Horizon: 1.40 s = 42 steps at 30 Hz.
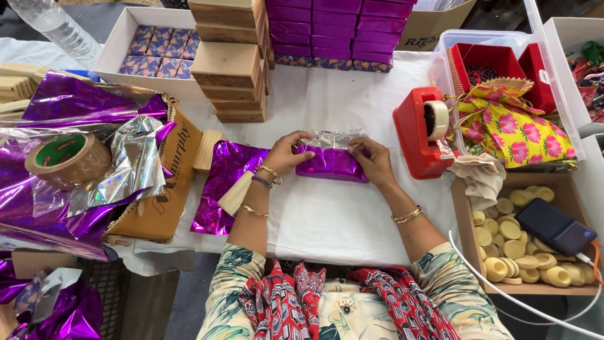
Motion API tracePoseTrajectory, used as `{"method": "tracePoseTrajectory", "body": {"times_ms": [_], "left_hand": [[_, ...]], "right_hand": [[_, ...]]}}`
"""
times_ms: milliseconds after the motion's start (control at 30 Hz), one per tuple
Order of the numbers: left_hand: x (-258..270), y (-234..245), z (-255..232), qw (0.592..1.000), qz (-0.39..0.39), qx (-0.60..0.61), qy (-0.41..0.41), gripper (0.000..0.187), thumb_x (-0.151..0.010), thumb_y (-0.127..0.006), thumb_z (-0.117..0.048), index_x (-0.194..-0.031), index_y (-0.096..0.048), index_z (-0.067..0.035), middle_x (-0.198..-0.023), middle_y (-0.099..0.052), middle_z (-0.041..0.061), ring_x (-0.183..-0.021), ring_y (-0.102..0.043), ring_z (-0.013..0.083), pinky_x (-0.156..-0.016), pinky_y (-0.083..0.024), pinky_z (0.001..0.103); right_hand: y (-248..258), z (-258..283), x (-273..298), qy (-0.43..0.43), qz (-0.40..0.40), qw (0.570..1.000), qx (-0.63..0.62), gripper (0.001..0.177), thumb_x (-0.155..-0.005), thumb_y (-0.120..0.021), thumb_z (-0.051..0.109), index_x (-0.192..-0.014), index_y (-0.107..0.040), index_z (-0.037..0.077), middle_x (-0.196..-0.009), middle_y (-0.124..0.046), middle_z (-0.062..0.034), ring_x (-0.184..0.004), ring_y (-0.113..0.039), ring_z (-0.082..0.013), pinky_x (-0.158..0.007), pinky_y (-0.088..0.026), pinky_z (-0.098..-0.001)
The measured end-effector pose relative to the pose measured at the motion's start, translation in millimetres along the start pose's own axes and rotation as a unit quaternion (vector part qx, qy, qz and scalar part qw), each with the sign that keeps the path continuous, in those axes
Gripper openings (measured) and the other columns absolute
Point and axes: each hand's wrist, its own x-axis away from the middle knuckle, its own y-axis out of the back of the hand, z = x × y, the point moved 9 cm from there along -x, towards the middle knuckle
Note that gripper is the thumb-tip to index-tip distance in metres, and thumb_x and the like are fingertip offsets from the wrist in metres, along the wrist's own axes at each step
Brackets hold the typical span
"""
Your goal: The person wraps a rectangular bar of soap in a sheet of silver foil, then places it on a sheet of purple foil. They fold the purple foil around the soap bar, tucking in the edges to create a neat package, and secure the ends with pieces of clear tape.
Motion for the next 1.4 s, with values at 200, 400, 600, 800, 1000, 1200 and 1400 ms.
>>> {"method": "tracePoseTrajectory", "body": {"times_ms": [200,400,600,800,1000,1200,1400], "left_hand": [[-2,-17,-4,0.993,0.022,-0.077,-0.083,0.034,-0.083,-0.088,-0.02,-0.111,-0.073,-0.007,-0.103,-0.074,0.0,-0.096,-0.066,0.0091,-0.088,-0.053,0.026],[4,-14,-21,0.982,-0.027,-0.053,-0.18,0.032,-0.086,-0.083,-0.016,-0.109,-0.065,-0.004,-0.104,-0.072,0.008,-0.099,-0.066,0.0191,-0.091,-0.053,0.035],[45,18,-43,0.972,-0.172,-0.162,0.013,0.028,-0.099,-0.062,-0.02,-0.125,-0.058,-0.01,-0.093,-0.074,0.012,-0.084,-0.073,0.0302,-0.074,-0.056,0.038],[96,8,-80,0.898,-0.166,-0.408,-0.012,0.061,-0.073,-0.078,-0.014,-0.126,-0.049,-0.019,-0.091,-0.075,0.002,-0.101,-0.068,0.0261,-0.088,-0.04,0.051],[80,-1,-46,0.908,-0.191,-0.373,-0.02,0.067,-0.07,-0.083,-0.016,-0.128,-0.049,-0.02,-0.085,-0.073,-0.001,-0.102,-0.064,0.0238,-0.098,-0.029,0.052],[79,5,-43,0.919,-0.171,-0.356,0.004,0.062,-0.077,-0.076,-0.012,-0.132,-0.049,-0.022,-0.083,-0.073,-0.005,-0.1,-0.067,0.0183,-0.099,-0.032,0.049],[79,-3,-46,0.929,-0.171,-0.329,-0.016,0.065,-0.073,-0.08,-0.014,-0.13,-0.049,-0.022,-0.081,-0.067,-0.003,-0.091,-0.067,0.0199,-0.096,-0.032,0.049]], "right_hand": [[7,17,0,-0.075,0.031,0.996,-0.03,0.04,-0.093,-0.076,0.014,-0.13,-0.063,0.005,-0.096,-0.075,-0.0039,-0.083,-0.067,-0.0066,-0.073,-0.055,-0.0244],[-5,18,7,-0.087,0.062,0.992,-0.066,0.056,-0.087,-0.078,0.006,-0.138,-0.056,0.007,-0.103,-0.075,-0.0067,-0.091,-0.069,-0.0098,-0.077,-0.059,-0.0259],[-8,2,2,-0.043,0.055,0.99,-0.12,0.047,-0.091,-0.076,0.002,-0.135,-0.06,0.005,-0.105,-0.074,-0.0065,-0.094,-0.068,-0.0085,-0.079,-0.059,-0.0242],[-9,20,5,-0.096,0.057,0.989,-0.099,0.046,-0.089,-0.075,0.005,-0.133,-0.061,0.007,-0.104,-0.075,-0.0053,-0.09,-0.07,-0.0079,-0.075,-0.059,-0.0244],[-7,16,5,-0.108,0.054,0.988,-0.095,0.049,-0.089,-0.076,0.008,-0.135,-0.059,0.009,-0.103,-0.076,-0.0066,-0.09,-0.071,-0.0081,-0.076,-0.062,-0.0243],[-8,14,4,-0.093,0.062,0.987,-0.119,0.051,-0.089,-0.076,0.006,-0.136,-0.058,0.007,-0.105,-0.074,-0.0071,-0.091,-0.069,-0.0079,-0.076,-0.061,-0.024],[-9,17,5,-0.091,0.062,0.985,-0.131,0.05,-0.089,-0.075,0.005,-0.136,-0.057,0.007,-0.109,-0.074,-0.0072,-0.093,-0.071,-0.0086,-0.079,-0.062,-0.024]]}}
